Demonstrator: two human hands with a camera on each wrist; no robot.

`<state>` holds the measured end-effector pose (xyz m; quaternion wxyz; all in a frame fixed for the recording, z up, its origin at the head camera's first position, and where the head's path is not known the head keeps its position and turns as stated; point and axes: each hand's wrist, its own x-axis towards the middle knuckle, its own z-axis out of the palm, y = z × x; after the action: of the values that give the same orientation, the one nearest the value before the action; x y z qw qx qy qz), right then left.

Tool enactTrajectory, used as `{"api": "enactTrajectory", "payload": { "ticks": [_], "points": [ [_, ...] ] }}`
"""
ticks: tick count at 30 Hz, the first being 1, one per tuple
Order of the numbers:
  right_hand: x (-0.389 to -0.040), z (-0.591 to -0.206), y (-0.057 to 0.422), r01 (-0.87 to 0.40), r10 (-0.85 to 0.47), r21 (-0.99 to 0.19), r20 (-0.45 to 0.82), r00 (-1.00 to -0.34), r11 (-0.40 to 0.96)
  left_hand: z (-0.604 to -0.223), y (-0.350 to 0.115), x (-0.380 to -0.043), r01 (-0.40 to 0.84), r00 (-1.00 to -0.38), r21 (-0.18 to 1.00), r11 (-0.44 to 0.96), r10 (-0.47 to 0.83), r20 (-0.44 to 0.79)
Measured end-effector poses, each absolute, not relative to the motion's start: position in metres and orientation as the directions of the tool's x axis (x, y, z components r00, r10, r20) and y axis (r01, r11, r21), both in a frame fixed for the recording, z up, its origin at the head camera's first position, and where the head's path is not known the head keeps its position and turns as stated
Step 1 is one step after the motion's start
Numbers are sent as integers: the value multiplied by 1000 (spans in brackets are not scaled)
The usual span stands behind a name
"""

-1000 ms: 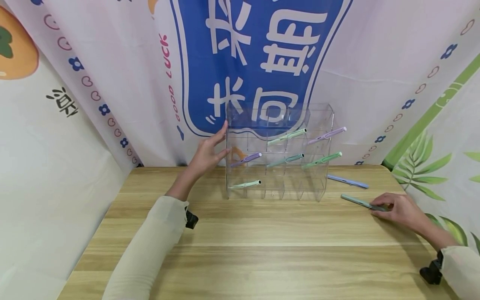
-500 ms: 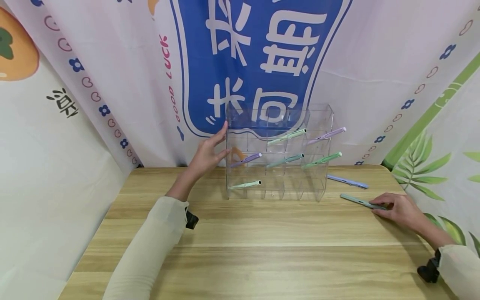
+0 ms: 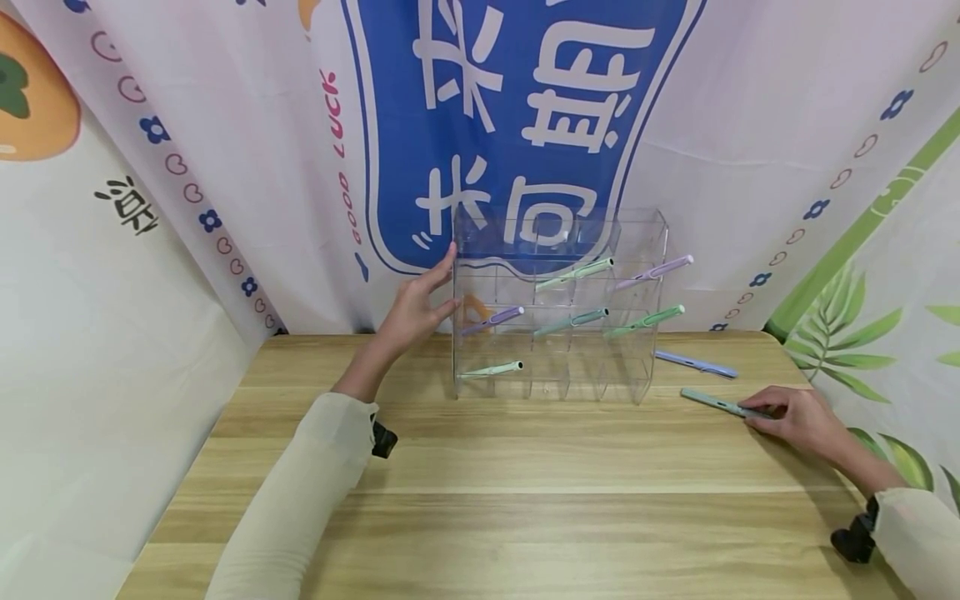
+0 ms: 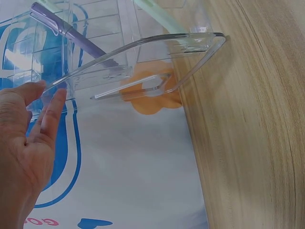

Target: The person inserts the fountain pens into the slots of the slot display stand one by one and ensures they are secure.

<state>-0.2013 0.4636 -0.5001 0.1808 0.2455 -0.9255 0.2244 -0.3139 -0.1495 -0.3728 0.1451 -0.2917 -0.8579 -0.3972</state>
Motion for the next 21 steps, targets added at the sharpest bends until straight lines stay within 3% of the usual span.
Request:
{"api": "enactTrajectory", "payload": {
  "ticks": [21],
  "points": [
    [-197, -492, 461, -461, -305, -405, 394, -867, 790, -373, -150, -314, 601, -800, 605, 522, 385, 461]
  ]
}}
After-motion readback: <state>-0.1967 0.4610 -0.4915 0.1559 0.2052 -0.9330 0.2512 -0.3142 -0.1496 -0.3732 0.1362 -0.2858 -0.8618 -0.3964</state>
